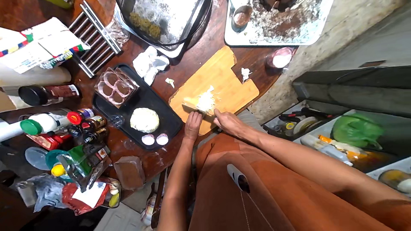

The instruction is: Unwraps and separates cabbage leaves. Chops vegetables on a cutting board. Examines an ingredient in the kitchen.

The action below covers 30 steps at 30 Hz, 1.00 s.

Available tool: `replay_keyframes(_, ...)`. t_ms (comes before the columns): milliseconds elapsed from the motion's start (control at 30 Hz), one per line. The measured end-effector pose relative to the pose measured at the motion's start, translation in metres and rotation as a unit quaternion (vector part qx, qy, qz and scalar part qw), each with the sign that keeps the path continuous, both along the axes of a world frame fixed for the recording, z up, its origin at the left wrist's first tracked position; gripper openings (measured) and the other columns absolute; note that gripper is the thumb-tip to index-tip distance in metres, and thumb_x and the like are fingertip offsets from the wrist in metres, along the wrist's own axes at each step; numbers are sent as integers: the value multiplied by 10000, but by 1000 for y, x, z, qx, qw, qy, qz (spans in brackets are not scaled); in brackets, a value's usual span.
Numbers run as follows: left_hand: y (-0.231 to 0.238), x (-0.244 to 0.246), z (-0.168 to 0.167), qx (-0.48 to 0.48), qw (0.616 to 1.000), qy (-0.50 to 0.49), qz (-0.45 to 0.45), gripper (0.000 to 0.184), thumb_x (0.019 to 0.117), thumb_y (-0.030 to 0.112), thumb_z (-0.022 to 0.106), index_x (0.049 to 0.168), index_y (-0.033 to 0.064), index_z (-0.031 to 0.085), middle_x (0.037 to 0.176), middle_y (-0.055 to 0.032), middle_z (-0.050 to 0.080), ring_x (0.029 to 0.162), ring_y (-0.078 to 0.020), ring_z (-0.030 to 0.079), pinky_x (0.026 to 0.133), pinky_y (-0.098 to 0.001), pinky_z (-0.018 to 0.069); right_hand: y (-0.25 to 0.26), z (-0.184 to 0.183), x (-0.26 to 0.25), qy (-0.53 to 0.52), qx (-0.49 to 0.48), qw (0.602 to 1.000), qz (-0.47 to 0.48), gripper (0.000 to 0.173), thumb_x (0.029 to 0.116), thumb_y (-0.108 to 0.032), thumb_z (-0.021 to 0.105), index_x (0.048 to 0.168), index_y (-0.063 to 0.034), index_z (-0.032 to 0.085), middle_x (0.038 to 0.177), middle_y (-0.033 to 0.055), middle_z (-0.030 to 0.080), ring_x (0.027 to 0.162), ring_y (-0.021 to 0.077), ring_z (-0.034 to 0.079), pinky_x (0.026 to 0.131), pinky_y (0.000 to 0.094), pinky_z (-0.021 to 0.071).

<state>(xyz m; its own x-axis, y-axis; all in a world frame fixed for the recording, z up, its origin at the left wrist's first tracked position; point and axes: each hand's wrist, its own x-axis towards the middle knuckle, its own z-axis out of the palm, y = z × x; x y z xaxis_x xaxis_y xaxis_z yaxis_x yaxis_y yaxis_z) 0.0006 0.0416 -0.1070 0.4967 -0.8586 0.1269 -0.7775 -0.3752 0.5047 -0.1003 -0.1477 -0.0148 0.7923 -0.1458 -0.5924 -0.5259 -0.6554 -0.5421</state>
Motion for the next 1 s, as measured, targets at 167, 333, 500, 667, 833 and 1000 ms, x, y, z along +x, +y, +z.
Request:
replay_keyframes(167, 1, 1, -2, -3, 1000, -3, 0, 61, 940, 45, 669, 936, 4, 713, 964, -151, 688, 958, -313, 666, 887, -401, 562, 1, 9, -10, 20, -6, 1000, 16, 182, 1057, -231, 464, 1082, -69, 544, 699, 99, 609, 673, 316, 684, 589, 482, 553)
replay_keyframes(333, 2, 1, -2, -1, 1000, -9, 2, 63, 939, 50, 670, 943, 3, 711, 978, -156, 690, 983, -321, 667, 924, -407, 555, 7, -2, 0, 43, -12, 999, 22, 196, 1067, -242, 459, 1114, -73, 544, 730, 121, 633, 710, 349, 699, 608, 508, 560)
replay_keyframes(500, 2, 0, -2, 1, 1000, 2, 4, 107, 953, 66, 665, 1018, 7, 726, 1065, -154, 706, 1066, -318, 667, 990, -411, 536, 13, -22, 15, -4, -23, 1000, 13, 178, 1052, -241, 527, 1127, -84, 565, 712, 110, 636, 658, 336, 691, 566, 503, 560)
replay_keyframes(667, 2, -3, -1, -3, 1000, 26, 13, 200, 960, 50, 651, 1140, 18, 733, 1246, -162, 689, 1243, -332, 616, 1081, -419, 496, 6, -14, 19, -9, 5, 999, -39, 191, 1059, -243, 497, 1122, -72, 554, 719, 116, 629, 661, 331, 688, 561, 504, 553)
replay_keyframes(833, 1, -2, 0, 12, 1000, 7, 10, 62, 938, 39, 668, 967, 15, 718, 1010, -156, 693, 1007, -322, 664, 921, -413, 558, 3, 1, -3, -17, 6, 1000, 5, 186, 1052, -223, 482, 1094, -59, 559, 693, 105, 610, 656, 321, 680, 584, 493, 553)
replay_keyframes(1000, 4, -4, -1, 9, 1000, 3, 14, 89, 939, 52, 677, 1002, 15, 727, 1034, -156, 701, 999, -315, 669, 908, -406, 561, 3, 5, -12, 5, -5, 1000, 18, 203, 1058, -242, 454, 1088, -66, 549, 693, 106, 612, 666, 328, 684, 585, 494, 550)
